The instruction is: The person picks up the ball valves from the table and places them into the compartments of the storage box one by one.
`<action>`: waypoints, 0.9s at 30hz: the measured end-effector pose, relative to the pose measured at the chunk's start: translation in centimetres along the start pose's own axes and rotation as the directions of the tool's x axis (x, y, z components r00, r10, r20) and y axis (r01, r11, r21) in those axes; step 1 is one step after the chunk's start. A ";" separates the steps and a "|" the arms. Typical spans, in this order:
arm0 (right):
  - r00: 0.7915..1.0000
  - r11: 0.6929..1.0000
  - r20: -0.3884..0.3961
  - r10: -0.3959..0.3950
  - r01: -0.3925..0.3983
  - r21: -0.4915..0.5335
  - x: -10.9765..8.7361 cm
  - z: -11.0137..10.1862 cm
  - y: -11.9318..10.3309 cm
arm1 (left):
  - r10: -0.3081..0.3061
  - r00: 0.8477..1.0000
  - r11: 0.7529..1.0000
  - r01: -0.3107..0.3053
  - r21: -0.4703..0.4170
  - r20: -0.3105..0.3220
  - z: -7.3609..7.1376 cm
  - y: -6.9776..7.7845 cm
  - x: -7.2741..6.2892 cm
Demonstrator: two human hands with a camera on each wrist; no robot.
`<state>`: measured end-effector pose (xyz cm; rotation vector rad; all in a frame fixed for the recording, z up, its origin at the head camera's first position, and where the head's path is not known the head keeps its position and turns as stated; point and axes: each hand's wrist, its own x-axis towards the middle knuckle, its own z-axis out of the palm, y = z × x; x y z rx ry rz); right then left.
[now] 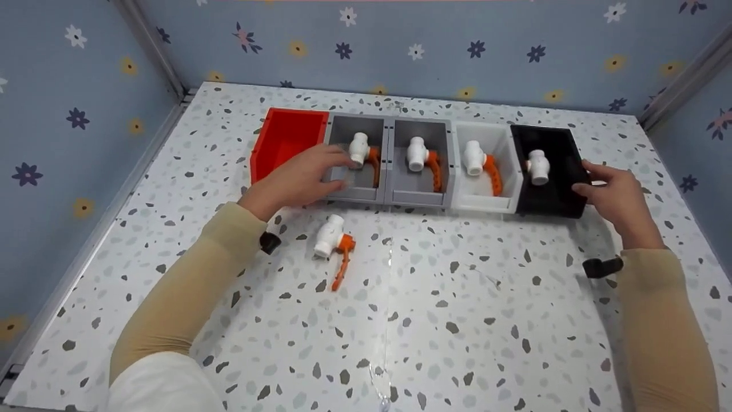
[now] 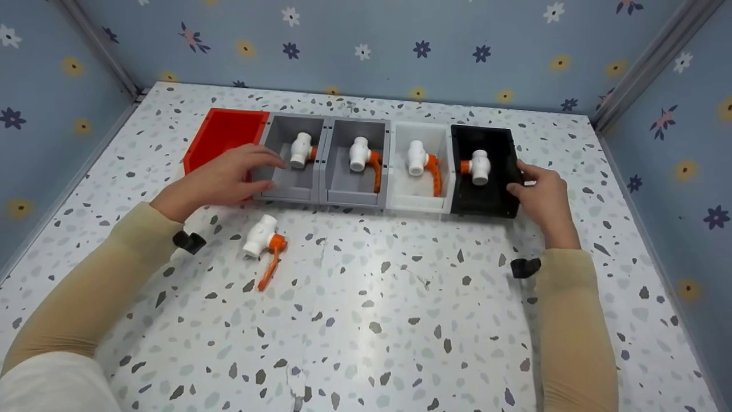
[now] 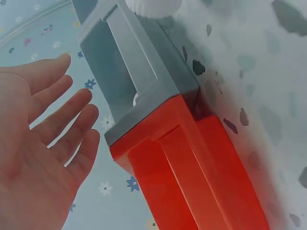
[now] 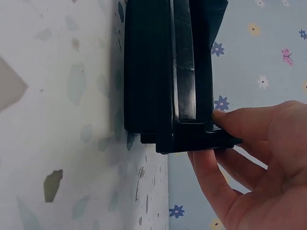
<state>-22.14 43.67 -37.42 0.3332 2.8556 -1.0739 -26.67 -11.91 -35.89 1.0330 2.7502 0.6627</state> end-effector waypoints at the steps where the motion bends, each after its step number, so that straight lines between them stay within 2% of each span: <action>1: 1.000 1.000 0.003 -0.003 0.003 0.002 0.0 0.0 0.0 | 0.004 1.000 1.000 -0.004 -0.007 0.000 0.1 0.1 -0.4; 8: 1.000 1.000 0.007 0.025 -0.025 0.014 0.0 0.2 0.0 | 0.091 0.995 0.992 -0.087 -0.095 0.040 0.9 0.9 -3.3; 12: 1.000 1.000 0.007 0.027 -0.027 0.002 0.0 0.1 0.2 | 0.094 0.991 0.991 -0.084 -0.108 0.099 1.8 1.0 -4.5; 17: 1.000 1.000 -0.004 0.022 -0.022 -0.001 0.1 -0.1 0.2 | 0.074 0.986 0.987 -0.051 -0.152 0.149 2.6 0.6 -5.3; 21: 1.000 1.000 -0.008 0.008 -0.008 -0.007 0.1 0.0 0.1 | 0.042 0.982 0.988 -0.013 -0.155 0.184 3.5 0.4 -5.6; 27: 1.000 1.000 -0.007 0.003 -0.003 -0.005 -0.1 -0.1 0.1 | 0.047 0.967 0.988 -0.009 -0.152 0.249 4.2 0.5 -5.7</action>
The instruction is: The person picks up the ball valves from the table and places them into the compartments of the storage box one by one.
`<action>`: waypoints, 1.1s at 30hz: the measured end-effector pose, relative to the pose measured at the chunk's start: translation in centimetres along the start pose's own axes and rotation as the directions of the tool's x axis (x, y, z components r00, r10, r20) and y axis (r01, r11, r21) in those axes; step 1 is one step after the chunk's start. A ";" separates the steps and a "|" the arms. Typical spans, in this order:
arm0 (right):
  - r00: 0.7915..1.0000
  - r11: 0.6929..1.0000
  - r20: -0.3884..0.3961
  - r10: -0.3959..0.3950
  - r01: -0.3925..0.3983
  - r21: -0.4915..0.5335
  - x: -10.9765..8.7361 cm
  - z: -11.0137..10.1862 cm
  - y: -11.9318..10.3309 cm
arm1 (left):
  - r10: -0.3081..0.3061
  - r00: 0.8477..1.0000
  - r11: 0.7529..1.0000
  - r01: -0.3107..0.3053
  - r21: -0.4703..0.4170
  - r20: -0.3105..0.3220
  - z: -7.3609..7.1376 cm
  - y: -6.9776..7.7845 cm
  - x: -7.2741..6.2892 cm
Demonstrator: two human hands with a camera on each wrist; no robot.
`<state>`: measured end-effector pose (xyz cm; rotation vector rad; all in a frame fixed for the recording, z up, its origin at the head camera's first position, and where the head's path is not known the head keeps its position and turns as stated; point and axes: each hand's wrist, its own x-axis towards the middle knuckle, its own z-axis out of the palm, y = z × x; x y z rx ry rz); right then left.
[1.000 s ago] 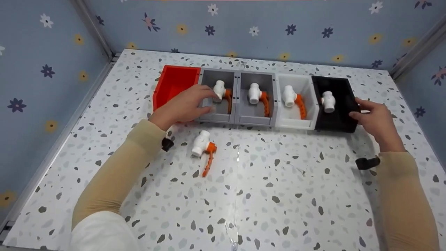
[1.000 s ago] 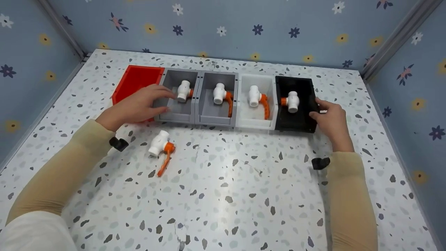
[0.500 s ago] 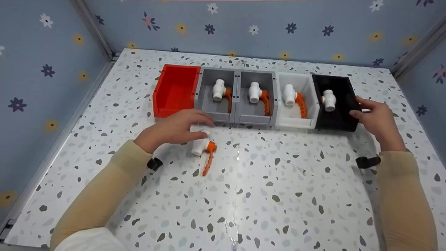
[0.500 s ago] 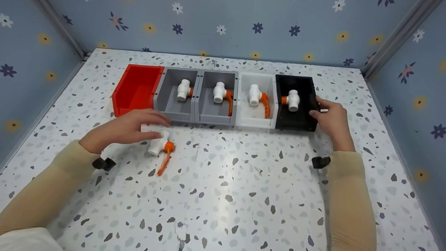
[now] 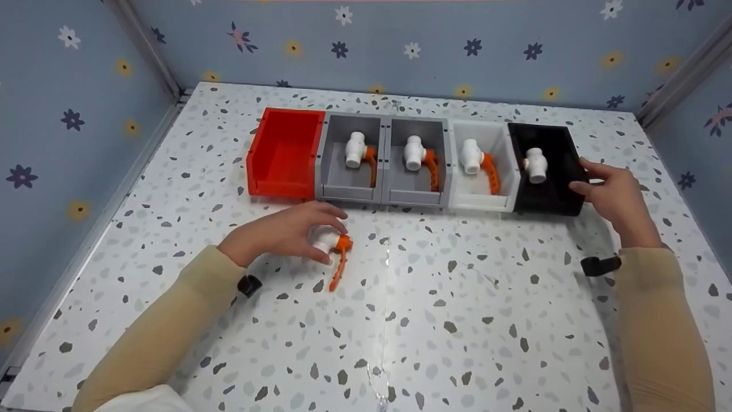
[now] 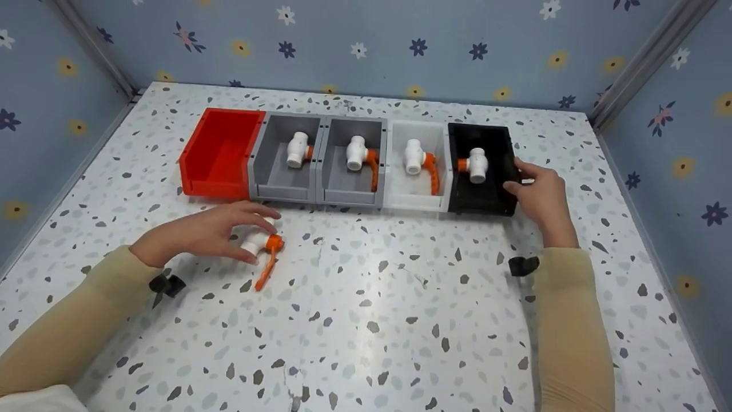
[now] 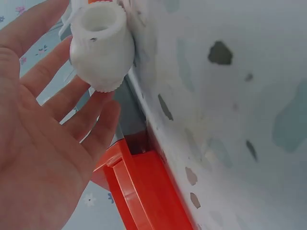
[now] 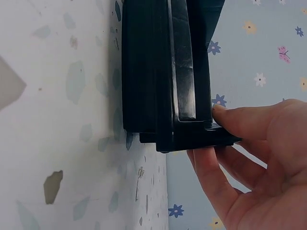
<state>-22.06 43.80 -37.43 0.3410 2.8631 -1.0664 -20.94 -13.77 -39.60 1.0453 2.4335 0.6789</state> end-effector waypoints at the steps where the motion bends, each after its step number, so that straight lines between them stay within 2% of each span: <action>1: 1.000 1.000 0.001 0.000 0.000 0.000 0.0 0.1 0.0 | -0.003 1.000 1.000 0.003 0.004 0.013 0.1 0.0 0.0; 6: 1.000 1.000 0.004 0.004 -0.004 0.013 -0.2 0.1 0.0 | 0.007 0.998 0.996 -0.012 0.084 0.058 0.2 0.1 0.1; 11: 1.000 1.000 0.004 0.004 -0.005 0.020 -0.2 0.1 0.0 | 0.020 0.999 0.988 -0.027 0.150 0.045 0.3 0.1 0.2; 28: 0.999 1.000 0.021 0.028 -0.027 -0.014 0.1 0.0 -0.1 | -0.034 0.999 0.987 0.032 0.158 0.015 0.4 0.5 0.1; 33: 1.000 1.000 0.011 0.020 -0.020 -0.014 -0.1 0.0 0.0 | -0.072 0.997 0.986 0.076 0.145 -0.035 -0.2 0.4 -0.2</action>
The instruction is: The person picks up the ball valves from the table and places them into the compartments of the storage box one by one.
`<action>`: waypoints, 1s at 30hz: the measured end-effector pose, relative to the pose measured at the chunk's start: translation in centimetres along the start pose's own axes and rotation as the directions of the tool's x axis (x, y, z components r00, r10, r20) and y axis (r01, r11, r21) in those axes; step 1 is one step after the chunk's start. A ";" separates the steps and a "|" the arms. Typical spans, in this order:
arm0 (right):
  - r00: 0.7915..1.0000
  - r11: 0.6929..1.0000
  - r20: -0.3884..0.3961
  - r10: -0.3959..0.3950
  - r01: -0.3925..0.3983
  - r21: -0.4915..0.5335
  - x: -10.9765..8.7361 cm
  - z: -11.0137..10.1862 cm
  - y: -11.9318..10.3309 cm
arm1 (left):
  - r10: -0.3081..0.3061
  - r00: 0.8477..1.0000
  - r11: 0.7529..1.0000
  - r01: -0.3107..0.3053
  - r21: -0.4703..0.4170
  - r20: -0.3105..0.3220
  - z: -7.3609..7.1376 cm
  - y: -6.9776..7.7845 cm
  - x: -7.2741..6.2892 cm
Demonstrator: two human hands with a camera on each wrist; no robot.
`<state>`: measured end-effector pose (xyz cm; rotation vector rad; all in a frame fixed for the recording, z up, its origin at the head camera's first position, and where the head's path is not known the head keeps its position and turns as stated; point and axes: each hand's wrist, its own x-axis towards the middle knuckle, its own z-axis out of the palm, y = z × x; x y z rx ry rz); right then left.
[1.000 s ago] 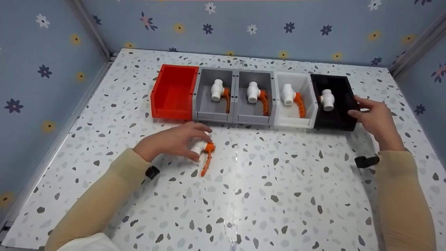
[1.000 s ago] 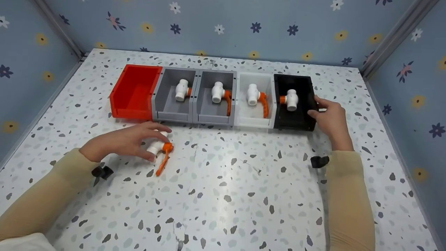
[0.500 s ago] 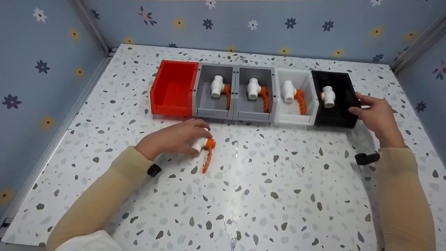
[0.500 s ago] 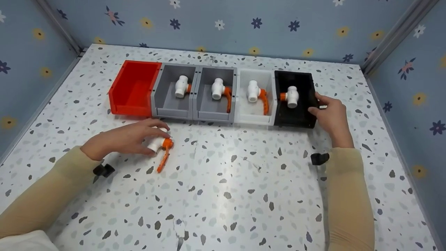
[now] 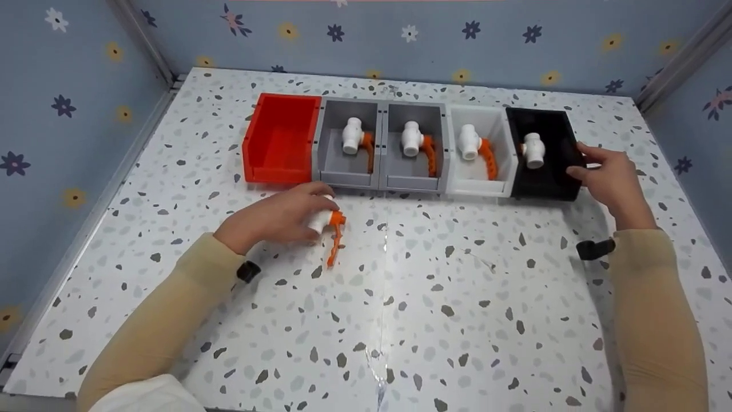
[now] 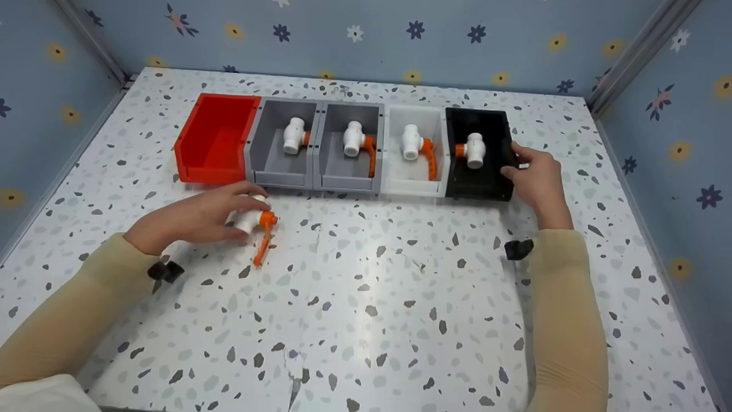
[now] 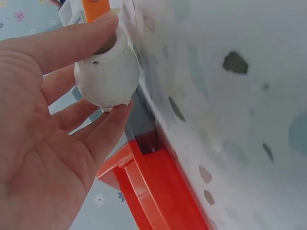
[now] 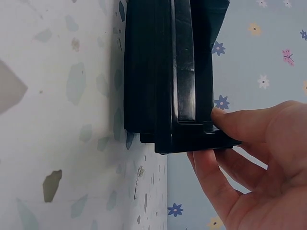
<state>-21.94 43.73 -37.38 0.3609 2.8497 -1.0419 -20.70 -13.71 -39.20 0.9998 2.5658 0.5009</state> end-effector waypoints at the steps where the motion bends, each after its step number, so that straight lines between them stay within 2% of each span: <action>1: 1.000 1.000 -0.003 -0.003 0.003 -0.003 0.1 0.0 0.0 | -0.004 1.000 1.000 0.004 0.002 -0.016 -0.2 -0.1 0.0; 7: 1.000 1.000 -0.011 -0.004 0.004 -0.001 0.1 0.0 0.1 | -0.021 0.993 0.999 0.024 0.024 -0.116 -1.3 -0.7 -0.1; 13: 1.000 1.000 -0.010 -0.015 0.015 0.006 0.3 0.1 0.1 | -0.029 0.971 0.999 0.034 0.016 -0.239 -2.8 -1.3 -0.8; 17: 1.000 1.000 -0.007 -0.022 0.022 0.005 0.4 0.0 0.0 | -0.036 0.944 0.999 0.040 0.003 -0.327 -3.8 -1.8 -1.2; 22: 0.999 0.999 -0.007 -0.032 0.032 0.004 0.3 0.0 0.1 | -0.064 0.904 0.997 0.075 0.011 -0.422 -5.0 -2.9 -1.0; 25: 0.999 0.999 -0.005 -0.036 0.036 0.007 0.2 0.1 0.0 | -0.101 0.878 0.993 0.115 0.002 -0.469 -5.6 -3.5 -0.9; 30: 0.999 0.999 -0.008 -0.040 0.040 0.003 0.2 0.1 -0.1 | -0.193 0.839 0.980 0.193 -0.053 -0.509 -6.5 -4.4 -0.7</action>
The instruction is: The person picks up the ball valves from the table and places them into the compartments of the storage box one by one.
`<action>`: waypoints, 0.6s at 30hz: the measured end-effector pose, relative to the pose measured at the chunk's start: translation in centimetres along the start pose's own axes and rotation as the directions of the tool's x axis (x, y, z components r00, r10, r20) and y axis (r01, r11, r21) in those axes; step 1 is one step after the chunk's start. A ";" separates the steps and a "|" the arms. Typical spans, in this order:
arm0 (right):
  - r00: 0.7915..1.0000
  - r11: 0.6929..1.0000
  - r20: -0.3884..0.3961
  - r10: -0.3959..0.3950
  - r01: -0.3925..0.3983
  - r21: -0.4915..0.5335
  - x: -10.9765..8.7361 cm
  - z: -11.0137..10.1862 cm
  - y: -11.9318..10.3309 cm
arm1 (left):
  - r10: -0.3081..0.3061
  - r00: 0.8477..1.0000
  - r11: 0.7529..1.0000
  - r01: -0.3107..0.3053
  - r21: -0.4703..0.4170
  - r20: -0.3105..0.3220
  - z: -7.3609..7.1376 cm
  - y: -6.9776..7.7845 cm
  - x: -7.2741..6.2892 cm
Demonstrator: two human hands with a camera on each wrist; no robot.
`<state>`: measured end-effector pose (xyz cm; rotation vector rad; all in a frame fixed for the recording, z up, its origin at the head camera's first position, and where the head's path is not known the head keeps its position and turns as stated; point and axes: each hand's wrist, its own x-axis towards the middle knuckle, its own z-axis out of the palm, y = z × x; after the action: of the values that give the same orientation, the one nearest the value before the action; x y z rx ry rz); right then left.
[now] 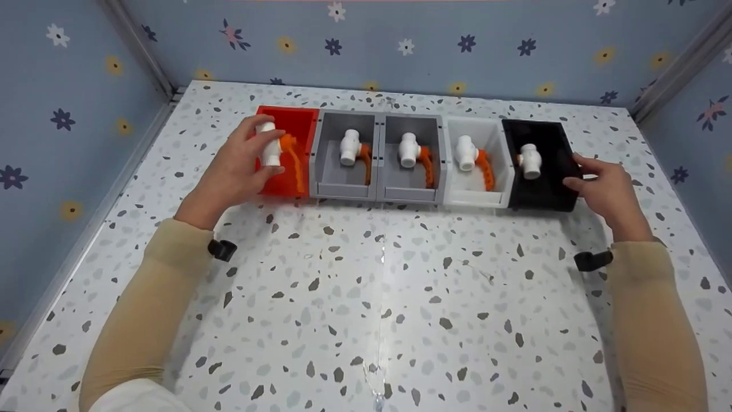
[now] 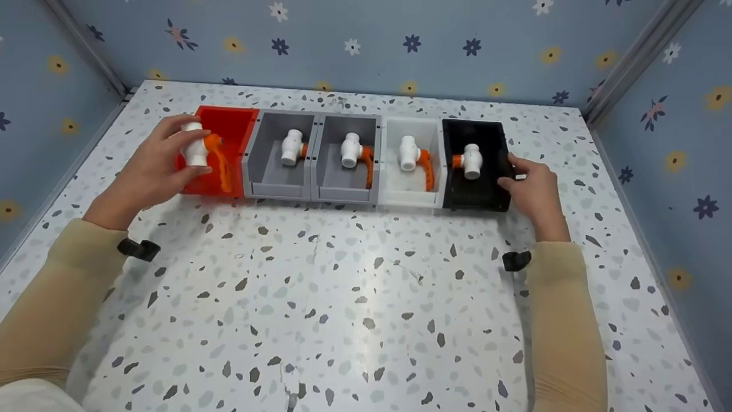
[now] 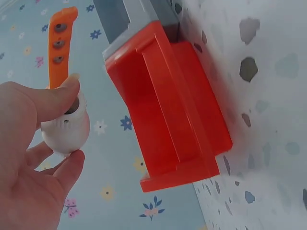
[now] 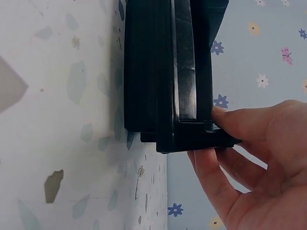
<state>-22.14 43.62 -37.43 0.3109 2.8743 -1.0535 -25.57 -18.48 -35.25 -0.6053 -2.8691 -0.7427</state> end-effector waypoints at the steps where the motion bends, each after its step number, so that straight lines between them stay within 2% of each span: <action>1: 1.000 1.000 0.000 0.002 -0.002 0.000 0.0 0.0 0.0 | -0.017 1.000 1.000 0.017 -0.007 -0.003 -0.1 -0.2 0.1; 5: 1.000 1.000 0.002 0.010 -0.010 0.002 -0.1 -0.1 0.0 | -0.078 0.997 0.997 0.077 -0.031 -0.004 -0.4 -1.0 0.8; 9: 1.000 1.000 0.004 0.013 -0.013 -0.002 -0.1 -0.2 0.0 | -0.110 0.994 0.994 0.110 -0.029 0.006 -0.5 -1.6 1.7; 18: 1.000 1.000 -0.007 0.009 -0.009 0.000 0.1 0.1 0.0 | -0.130 0.990 0.991 0.127 0.050 0.052 0.1 -2.1 3.6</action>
<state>-22.20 43.61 -37.51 0.3277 2.8769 -1.0528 -29.77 -18.88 -35.50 -0.4448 -2.9905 -0.6837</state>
